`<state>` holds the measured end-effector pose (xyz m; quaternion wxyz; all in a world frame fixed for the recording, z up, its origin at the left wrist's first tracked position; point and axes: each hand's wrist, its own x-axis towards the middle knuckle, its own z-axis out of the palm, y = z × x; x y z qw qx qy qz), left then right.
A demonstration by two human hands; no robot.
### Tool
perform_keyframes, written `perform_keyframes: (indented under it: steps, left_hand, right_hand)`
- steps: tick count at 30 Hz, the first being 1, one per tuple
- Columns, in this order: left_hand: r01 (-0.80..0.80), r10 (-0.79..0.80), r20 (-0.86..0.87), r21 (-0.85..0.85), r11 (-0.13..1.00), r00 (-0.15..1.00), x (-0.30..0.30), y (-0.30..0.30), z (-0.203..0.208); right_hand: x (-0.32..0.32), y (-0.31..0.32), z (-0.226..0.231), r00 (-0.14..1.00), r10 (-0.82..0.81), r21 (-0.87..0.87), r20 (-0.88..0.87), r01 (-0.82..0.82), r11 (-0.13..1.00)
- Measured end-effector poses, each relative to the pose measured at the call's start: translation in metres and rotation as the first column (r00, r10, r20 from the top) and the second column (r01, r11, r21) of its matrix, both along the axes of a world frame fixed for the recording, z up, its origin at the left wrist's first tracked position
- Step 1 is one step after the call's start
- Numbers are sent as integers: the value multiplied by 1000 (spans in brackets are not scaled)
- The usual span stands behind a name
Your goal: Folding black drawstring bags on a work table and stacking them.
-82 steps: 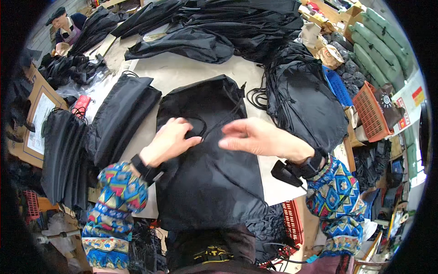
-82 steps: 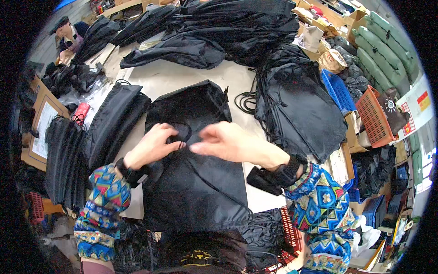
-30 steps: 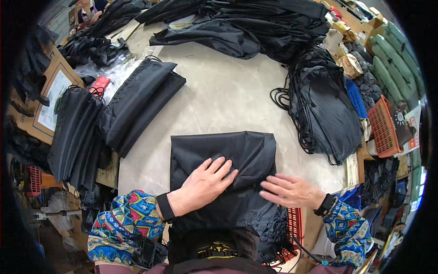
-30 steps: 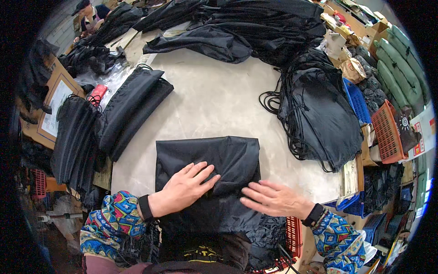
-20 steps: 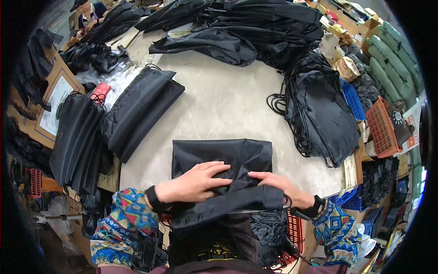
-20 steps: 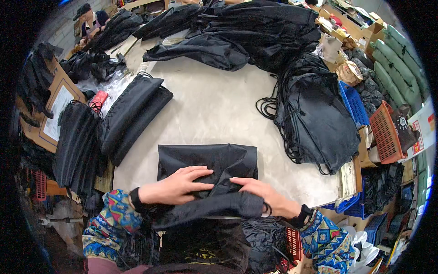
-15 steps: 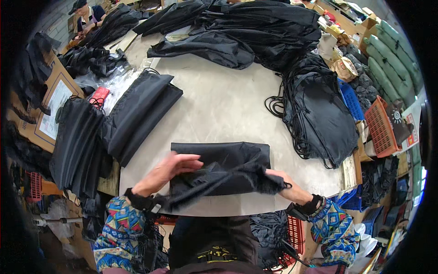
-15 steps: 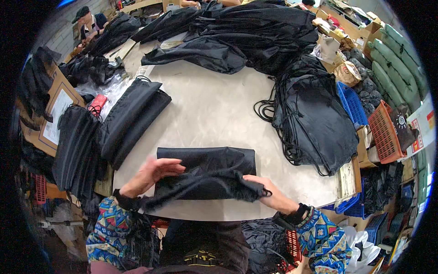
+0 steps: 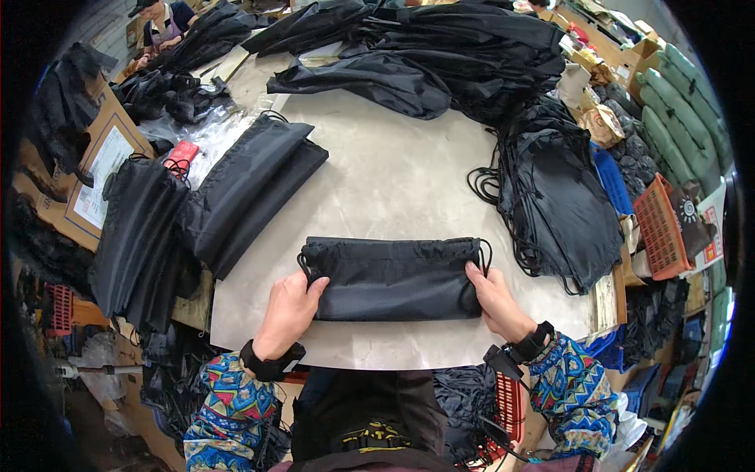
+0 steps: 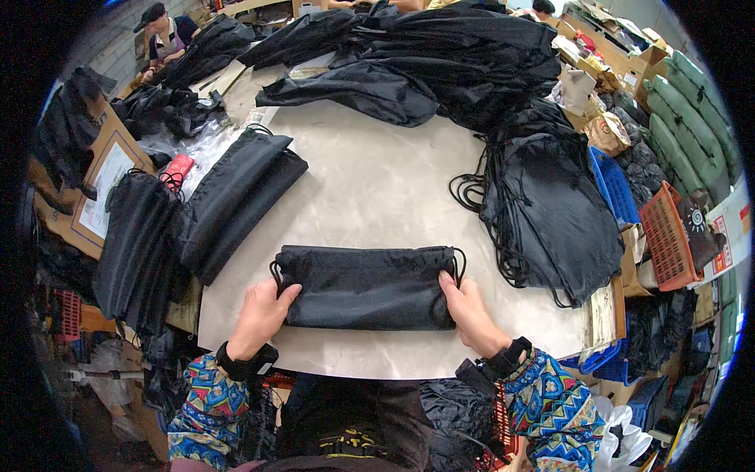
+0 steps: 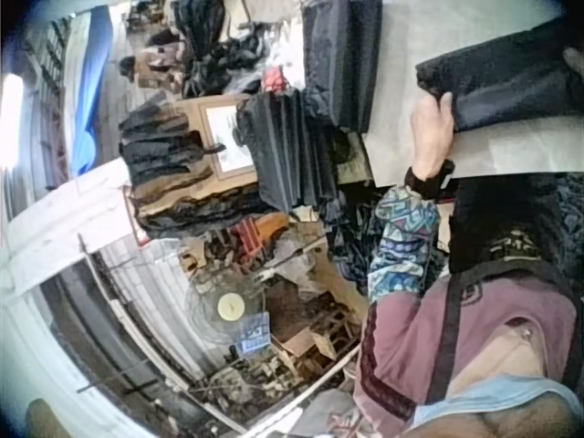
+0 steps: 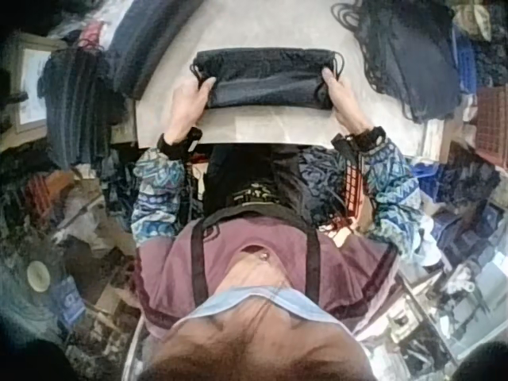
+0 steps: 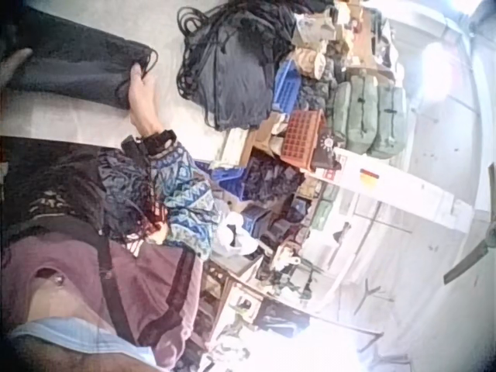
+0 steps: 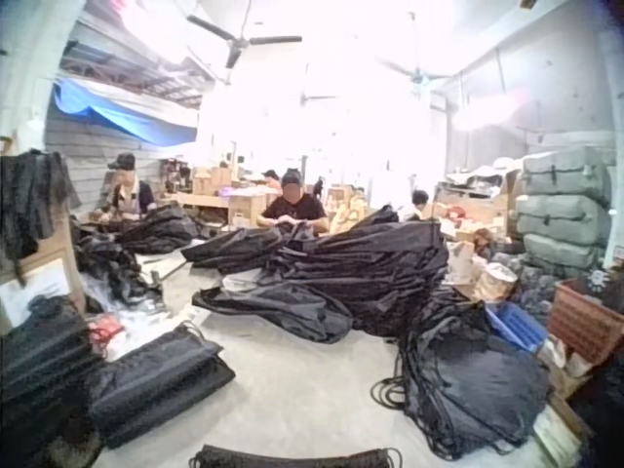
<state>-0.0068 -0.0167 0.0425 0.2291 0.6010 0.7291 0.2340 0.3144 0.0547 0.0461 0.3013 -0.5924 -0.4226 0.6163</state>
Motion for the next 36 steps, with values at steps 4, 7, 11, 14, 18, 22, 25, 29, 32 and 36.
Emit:
perform_keyframes:
  steps: [4, 7, 11, 14, 18, 22, 25, 29, 32, 36]
  left_hand:
    - [115, 161, -496, 482, 869, 853, 31, 3, 34]
    - [568, -400, -472, 295, 769, 786, 80, -3, 37]
    - [658, -501, -520, 168, 734, 692, 96, 7, 6]
    - [673, -538, -514, 108, 732, 668, 92, 13, -11]
    - [672, -544, -530, 68, 737, 651, 95, 15, -10]
    - [658, -583, -419, 48, 751, 696, 88, 18, -16]
    - [510, -500, -268, -38, 859, 823, 63, 16, -17]
    - [431, -379, -296, 134, 892, 877, 45, 18, -13]
    - [362, -262, -280, 412, 836, 923, 64, 56, 4]
    - [423, -426, -321, -84, 902, 846, 62, 101, 14]
  right_hand:
    - [9, 3, -24, 993, -109, 41, 33, 108, 993]
    - [16, 9, -32, 986, -115, 1, 117, 115, 993]
    - [3, 6, -5, 998, -58, -60, 36, 60, 996]
    - [0, -4, 5, 999, 14, 271, -45, -1, 962]
    - [-12, -17, 27, 667, -338, 729, 664, -475, 493]
    - [-10, -13, 10, 222, -51, 226, 974, -919, 323]
    - [-3, -3, -5, 248, 157, 176, 956, -912, 370]
    - [-6, -2, -1, 233, 186, 155, 955, -922, 355]
    - [-1, -4, -2, 230, 181, 151, 956, -918, 368]
    - [-8, -4, 4, 268, 135, 213, 954, -923, 322]
